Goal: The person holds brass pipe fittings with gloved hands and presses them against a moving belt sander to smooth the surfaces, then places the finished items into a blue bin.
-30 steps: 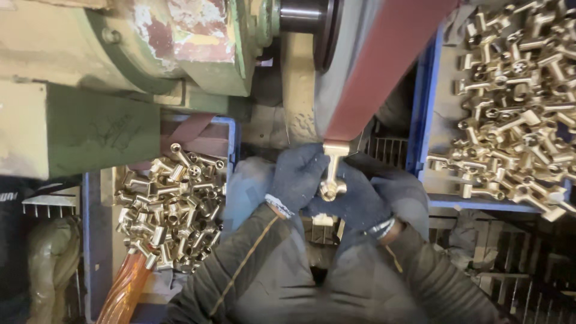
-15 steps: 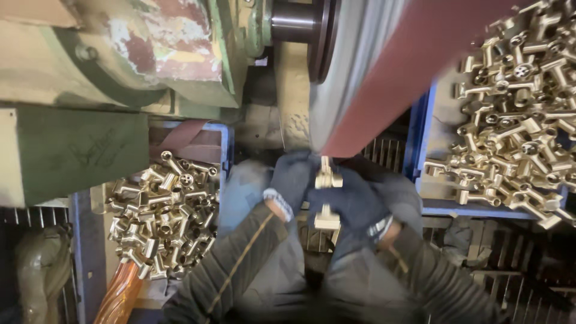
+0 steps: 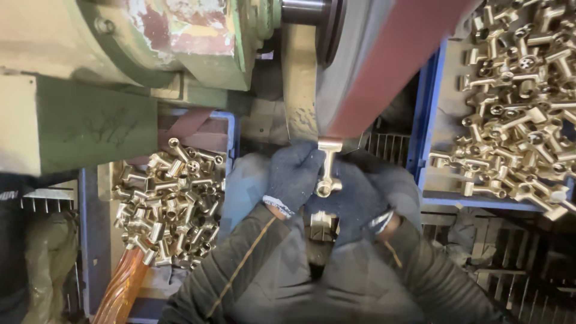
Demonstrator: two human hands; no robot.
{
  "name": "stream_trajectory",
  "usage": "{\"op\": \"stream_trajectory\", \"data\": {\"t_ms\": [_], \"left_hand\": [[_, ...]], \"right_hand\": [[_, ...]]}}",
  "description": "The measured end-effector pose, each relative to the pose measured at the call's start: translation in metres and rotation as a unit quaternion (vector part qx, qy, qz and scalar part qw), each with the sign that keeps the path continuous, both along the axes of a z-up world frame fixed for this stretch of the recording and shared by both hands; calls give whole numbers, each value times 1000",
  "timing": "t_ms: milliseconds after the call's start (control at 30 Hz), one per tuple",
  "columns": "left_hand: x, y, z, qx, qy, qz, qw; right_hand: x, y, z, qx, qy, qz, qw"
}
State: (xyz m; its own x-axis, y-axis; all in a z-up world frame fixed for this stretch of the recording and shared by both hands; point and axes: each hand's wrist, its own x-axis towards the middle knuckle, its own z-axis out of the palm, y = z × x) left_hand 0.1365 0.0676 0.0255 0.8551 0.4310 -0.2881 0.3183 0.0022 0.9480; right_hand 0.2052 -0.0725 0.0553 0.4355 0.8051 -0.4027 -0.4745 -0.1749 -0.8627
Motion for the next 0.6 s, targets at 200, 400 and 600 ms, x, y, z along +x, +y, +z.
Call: {"op": "stream_trajectory", "data": {"t_ms": [200,400,600], "left_hand": [[15,-6,-70,-304,110,125,938],[29,10,-92,356,-40,-172,917],[-9,2,-13,-191,17,-31,981]], "right_hand": [[19,-5,-37,-54,201,-38,977],[39,1,-50,-37,-92,54,994],[5,-15,-9,-60,24,38,997]]}}
